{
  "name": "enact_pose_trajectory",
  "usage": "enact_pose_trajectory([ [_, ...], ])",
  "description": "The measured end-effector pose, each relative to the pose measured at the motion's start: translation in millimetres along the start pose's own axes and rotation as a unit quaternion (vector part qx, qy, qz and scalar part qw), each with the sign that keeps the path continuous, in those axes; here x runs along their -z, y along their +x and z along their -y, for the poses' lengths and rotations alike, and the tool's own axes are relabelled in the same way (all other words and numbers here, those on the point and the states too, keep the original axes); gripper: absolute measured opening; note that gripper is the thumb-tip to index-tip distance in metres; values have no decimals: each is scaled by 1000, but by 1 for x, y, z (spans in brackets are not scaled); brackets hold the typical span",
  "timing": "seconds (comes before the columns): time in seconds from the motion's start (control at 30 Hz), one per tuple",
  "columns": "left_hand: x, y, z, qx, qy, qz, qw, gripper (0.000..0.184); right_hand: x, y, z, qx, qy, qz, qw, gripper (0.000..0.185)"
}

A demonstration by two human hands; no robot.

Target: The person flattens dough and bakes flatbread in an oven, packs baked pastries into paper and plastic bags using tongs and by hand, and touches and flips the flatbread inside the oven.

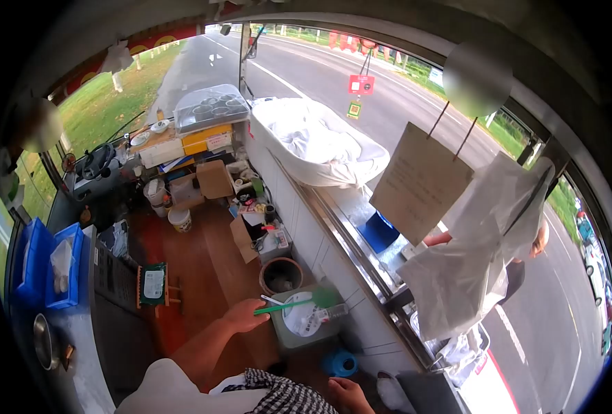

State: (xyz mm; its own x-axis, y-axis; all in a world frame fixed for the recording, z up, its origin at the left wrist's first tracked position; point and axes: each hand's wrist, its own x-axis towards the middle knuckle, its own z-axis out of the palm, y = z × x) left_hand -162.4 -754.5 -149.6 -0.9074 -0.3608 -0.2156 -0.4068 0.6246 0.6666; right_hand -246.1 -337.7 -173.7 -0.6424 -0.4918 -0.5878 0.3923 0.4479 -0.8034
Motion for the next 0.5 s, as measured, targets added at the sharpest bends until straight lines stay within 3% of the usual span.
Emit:
enact_pose_trajectory([
  [0.03,9,-1,-13,-12,-33,-41,999,59,7,25,-31,-25,57,34,997,36],
  [0.13,39,-8,-50,-52,-111,-173,977,53,5,-11,72,73,-138,3,988,31],
  [0.23,73,-21,-86,-50,-134,-236,961,51,23,10,74,99,-134,-4,986,32],
  [0.27,77,-18,-85,-62,-153,-267,950,50,24,14,76,42,-60,22,997,33],
  [0.37,97,-16,-83,-89,-195,-345,914,47,26,11,84,128,-47,30,990,35],
  [0.5,156,-10,-110,-156,-263,-426,852,41,30,17,86,138,-122,12,983,37],
])
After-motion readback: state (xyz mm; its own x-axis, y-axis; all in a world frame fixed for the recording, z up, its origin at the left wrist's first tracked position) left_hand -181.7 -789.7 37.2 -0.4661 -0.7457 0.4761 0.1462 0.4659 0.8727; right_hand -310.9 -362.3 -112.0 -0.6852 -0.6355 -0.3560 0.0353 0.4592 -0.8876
